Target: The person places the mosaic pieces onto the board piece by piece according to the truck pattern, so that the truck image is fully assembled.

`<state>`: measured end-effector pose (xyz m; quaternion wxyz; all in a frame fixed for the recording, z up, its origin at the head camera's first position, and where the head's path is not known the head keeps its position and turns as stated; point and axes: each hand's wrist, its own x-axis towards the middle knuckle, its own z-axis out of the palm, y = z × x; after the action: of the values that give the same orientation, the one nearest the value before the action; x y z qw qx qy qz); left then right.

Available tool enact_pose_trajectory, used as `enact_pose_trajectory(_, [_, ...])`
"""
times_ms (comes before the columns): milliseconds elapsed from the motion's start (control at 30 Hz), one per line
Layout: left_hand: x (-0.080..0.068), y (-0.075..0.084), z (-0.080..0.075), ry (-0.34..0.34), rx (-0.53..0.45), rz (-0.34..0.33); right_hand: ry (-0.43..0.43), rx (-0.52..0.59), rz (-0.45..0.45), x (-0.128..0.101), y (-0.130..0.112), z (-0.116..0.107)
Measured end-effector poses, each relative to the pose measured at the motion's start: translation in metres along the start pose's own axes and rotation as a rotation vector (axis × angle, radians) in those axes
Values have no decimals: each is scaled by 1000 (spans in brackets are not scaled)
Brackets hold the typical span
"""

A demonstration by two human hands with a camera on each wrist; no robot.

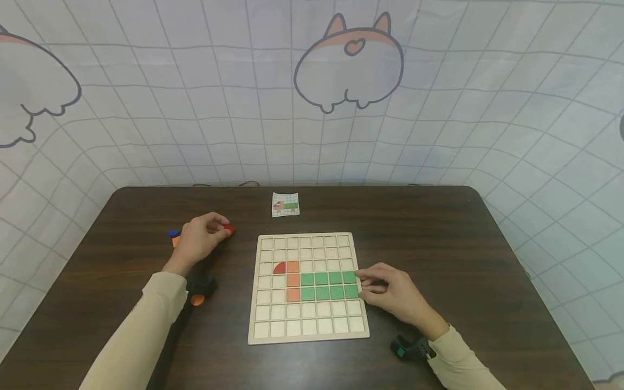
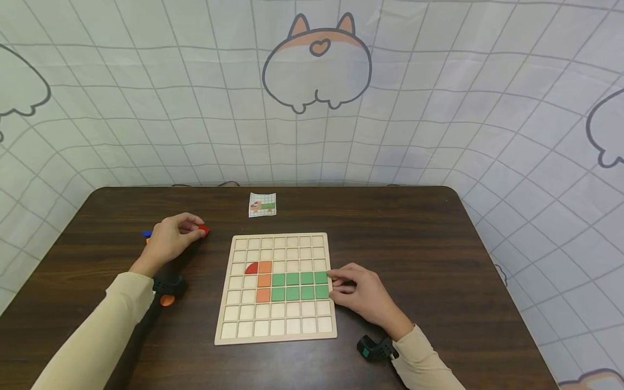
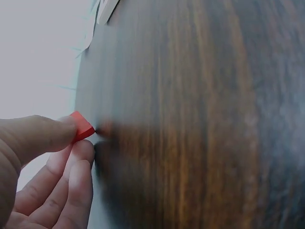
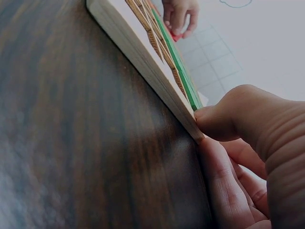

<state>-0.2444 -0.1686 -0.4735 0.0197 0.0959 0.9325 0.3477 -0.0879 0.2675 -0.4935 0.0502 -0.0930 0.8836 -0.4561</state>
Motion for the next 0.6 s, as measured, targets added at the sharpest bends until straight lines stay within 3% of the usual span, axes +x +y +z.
enact_pose_trajectory(600, [-11,6,4,-3,-49,24,20,-27,-1,0,-1,0])
